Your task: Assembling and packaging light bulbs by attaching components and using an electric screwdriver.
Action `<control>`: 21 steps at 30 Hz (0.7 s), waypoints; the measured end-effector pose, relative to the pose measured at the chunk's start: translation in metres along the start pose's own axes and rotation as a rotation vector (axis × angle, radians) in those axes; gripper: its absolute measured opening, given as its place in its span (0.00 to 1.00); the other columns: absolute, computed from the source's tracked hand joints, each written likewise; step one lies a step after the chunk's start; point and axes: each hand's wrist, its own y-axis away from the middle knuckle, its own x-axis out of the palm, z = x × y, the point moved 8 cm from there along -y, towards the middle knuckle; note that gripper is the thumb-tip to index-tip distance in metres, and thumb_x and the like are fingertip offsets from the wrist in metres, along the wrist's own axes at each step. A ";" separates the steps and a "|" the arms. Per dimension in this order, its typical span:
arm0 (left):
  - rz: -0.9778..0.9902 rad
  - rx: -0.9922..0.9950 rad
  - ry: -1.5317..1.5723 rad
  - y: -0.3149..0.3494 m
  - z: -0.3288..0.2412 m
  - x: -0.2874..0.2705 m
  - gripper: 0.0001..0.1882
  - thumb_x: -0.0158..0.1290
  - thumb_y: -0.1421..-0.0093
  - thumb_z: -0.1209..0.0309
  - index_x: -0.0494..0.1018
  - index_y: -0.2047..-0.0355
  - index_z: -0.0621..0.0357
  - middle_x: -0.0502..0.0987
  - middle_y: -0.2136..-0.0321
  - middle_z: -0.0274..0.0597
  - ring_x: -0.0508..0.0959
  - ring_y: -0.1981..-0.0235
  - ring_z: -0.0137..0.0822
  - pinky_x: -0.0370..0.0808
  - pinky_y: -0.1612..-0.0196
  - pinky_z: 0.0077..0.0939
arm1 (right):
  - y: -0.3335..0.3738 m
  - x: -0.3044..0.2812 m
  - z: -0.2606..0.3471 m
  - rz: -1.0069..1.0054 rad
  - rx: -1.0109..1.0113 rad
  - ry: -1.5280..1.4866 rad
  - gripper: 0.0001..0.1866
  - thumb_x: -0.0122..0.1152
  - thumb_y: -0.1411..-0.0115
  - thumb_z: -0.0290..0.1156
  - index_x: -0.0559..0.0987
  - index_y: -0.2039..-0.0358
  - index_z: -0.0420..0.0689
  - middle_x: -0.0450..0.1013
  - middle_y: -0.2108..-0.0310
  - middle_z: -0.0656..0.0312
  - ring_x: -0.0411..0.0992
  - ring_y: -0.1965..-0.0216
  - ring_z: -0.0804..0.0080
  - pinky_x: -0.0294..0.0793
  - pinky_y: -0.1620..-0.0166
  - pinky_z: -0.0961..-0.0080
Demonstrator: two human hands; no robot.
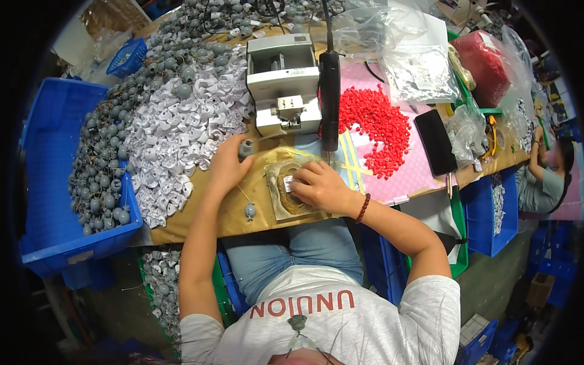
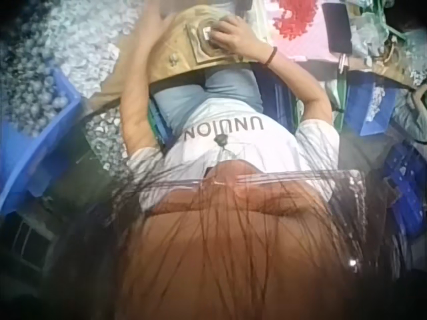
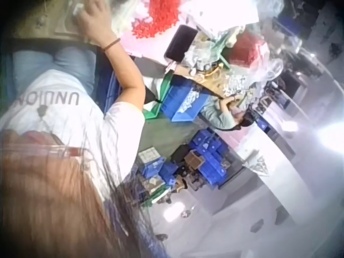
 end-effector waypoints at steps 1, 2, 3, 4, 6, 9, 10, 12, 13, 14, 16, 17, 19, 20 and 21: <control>0.000 -0.046 0.101 0.006 0.001 -0.006 0.25 0.66 0.46 0.69 0.71 0.49 0.60 0.76 0.56 0.47 0.78 0.55 0.45 0.75 0.51 0.34 | 0.000 0.001 0.000 0.028 0.009 0.013 0.11 0.69 0.48 0.30 0.78 0.64 0.48 0.74 0.59 0.63 0.71 0.55 0.61 0.71 0.53 0.65; -0.055 -0.050 0.224 0.013 -0.003 -0.016 0.24 0.65 0.46 0.69 0.71 0.50 0.60 0.75 0.57 0.45 0.77 0.55 0.43 0.74 0.51 0.33 | 0.002 0.004 -0.001 0.045 0.019 0.018 0.11 0.69 0.48 0.31 0.78 0.64 0.48 0.74 0.58 0.64 0.71 0.55 0.62 0.71 0.52 0.65; -0.108 -0.050 0.345 0.022 -0.007 -0.027 0.24 0.65 0.46 0.70 0.71 0.51 0.60 0.75 0.57 0.44 0.77 0.55 0.41 0.74 0.51 0.31 | 0.004 0.005 -0.002 0.049 0.033 0.012 0.11 0.69 0.48 0.31 0.78 0.64 0.48 0.74 0.57 0.63 0.70 0.54 0.61 0.71 0.52 0.64; -0.161 -0.050 0.467 0.032 -0.013 -0.039 0.23 0.65 0.46 0.70 0.71 0.51 0.60 0.75 0.58 0.42 0.77 0.55 0.39 0.73 0.51 0.30 | 0.007 0.006 -0.004 0.053 0.049 0.006 0.12 0.69 0.48 0.31 0.78 0.63 0.48 0.74 0.57 0.62 0.70 0.53 0.61 0.70 0.52 0.64; -0.137 -0.001 0.523 0.055 -0.035 -0.058 0.22 0.65 0.46 0.72 0.71 0.52 0.59 0.73 0.58 0.41 0.75 0.54 0.36 0.72 0.49 0.29 | 0.008 0.004 -0.007 0.016 0.087 -0.085 0.14 0.71 0.48 0.32 0.78 0.61 0.47 0.73 0.55 0.60 0.70 0.51 0.58 0.71 0.50 0.62; -0.035 0.079 0.501 0.083 -0.068 -0.071 0.20 0.64 0.45 0.74 0.71 0.54 0.59 0.73 0.56 0.42 0.75 0.53 0.35 0.70 0.46 0.29 | -0.003 -0.012 -0.007 -0.069 0.162 -0.360 0.18 0.71 0.46 0.33 0.77 0.56 0.45 0.73 0.53 0.56 0.71 0.49 0.56 0.71 0.48 0.61; 0.011 0.106 0.473 0.088 -0.077 -0.071 0.19 0.64 0.45 0.75 0.71 0.54 0.59 0.73 0.55 0.43 0.75 0.53 0.35 0.70 0.44 0.29 | -0.013 -0.016 0.000 -0.069 0.164 -0.479 0.20 0.70 0.44 0.34 0.76 0.53 0.44 0.73 0.52 0.55 0.71 0.49 0.57 0.71 0.47 0.61; -0.009 0.240 0.612 0.096 -0.100 -0.073 0.19 0.63 0.46 0.79 0.72 0.54 0.58 0.74 0.53 0.44 0.75 0.53 0.36 0.71 0.45 0.30 | -0.040 -0.028 0.023 -0.008 0.117 -0.692 0.22 0.68 0.41 0.35 0.75 0.48 0.42 0.74 0.50 0.53 0.72 0.48 0.58 0.71 0.46 0.63; -0.009 0.313 0.684 0.098 -0.113 -0.073 0.19 0.63 0.46 0.80 0.72 0.55 0.57 0.74 0.52 0.45 0.76 0.52 0.37 0.71 0.45 0.30 | -0.046 -0.030 0.032 0.064 0.105 -0.772 0.24 0.67 0.39 0.36 0.74 0.45 0.41 0.74 0.49 0.52 0.73 0.47 0.59 0.72 0.46 0.64; -0.017 0.341 0.705 0.101 -0.119 -0.074 0.18 0.63 0.46 0.82 0.73 0.56 0.57 0.74 0.52 0.46 0.76 0.52 0.37 0.72 0.47 0.30 | -0.049 -0.030 0.039 0.126 0.101 -0.850 0.25 0.66 0.37 0.37 0.73 0.43 0.40 0.74 0.48 0.51 0.73 0.47 0.59 0.72 0.45 0.65; -0.024 0.395 0.714 0.103 -0.130 -0.076 0.17 0.63 0.47 0.84 0.74 0.58 0.57 0.74 0.51 0.47 0.76 0.52 0.38 0.73 0.49 0.29 | -0.041 -0.024 0.034 0.303 0.248 -0.953 0.20 0.60 0.32 0.35 0.74 0.43 0.38 0.78 0.57 0.56 0.76 0.56 0.68 0.75 0.52 0.71; -0.027 0.413 0.698 0.107 -0.131 -0.077 0.17 0.63 0.47 0.84 0.74 0.59 0.56 0.74 0.51 0.48 0.76 0.52 0.38 0.74 0.51 0.28 | -0.037 -0.022 0.031 0.363 0.357 -1.018 0.19 0.58 0.31 0.34 0.75 0.43 0.38 0.78 0.61 0.58 0.76 0.60 0.72 0.75 0.55 0.74; -0.016 0.452 0.604 0.110 -0.131 -0.078 0.16 0.62 0.47 0.85 0.75 0.60 0.56 0.75 0.52 0.49 0.77 0.53 0.39 0.75 0.53 0.27 | -0.028 -0.025 0.020 0.417 0.492 -1.089 0.18 0.55 0.29 0.32 0.75 0.42 0.39 0.79 0.64 0.60 0.75 0.63 0.77 0.75 0.57 0.76; 0.000 0.472 0.549 0.113 -0.132 -0.076 0.16 0.62 0.47 0.85 0.75 0.60 0.55 0.74 0.51 0.50 0.77 0.54 0.41 0.75 0.54 0.27 | -0.024 -0.029 0.015 0.416 0.515 -1.107 0.18 0.54 0.29 0.31 0.75 0.41 0.40 0.79 0.65 0.61 0.75 0.63 0.78 0.75 0.57 0.76; 0.033 0.467 0.558 0.115 -0.130 -0.071 0.16 0.61 0.47 0.86 0.76 0.60 0.55 0.73 0.51 0.49 0.77 0.54 0.41 0.76 0.54 0.28 | -0.019 -0.033 0.008 0.415 0.539 -1.125 0.18 0.54 0.29 0.30 0.75 0.40 0.41 0.79 0.65 0.61 0.74 0.62 0.79 0.75 0.57 0.76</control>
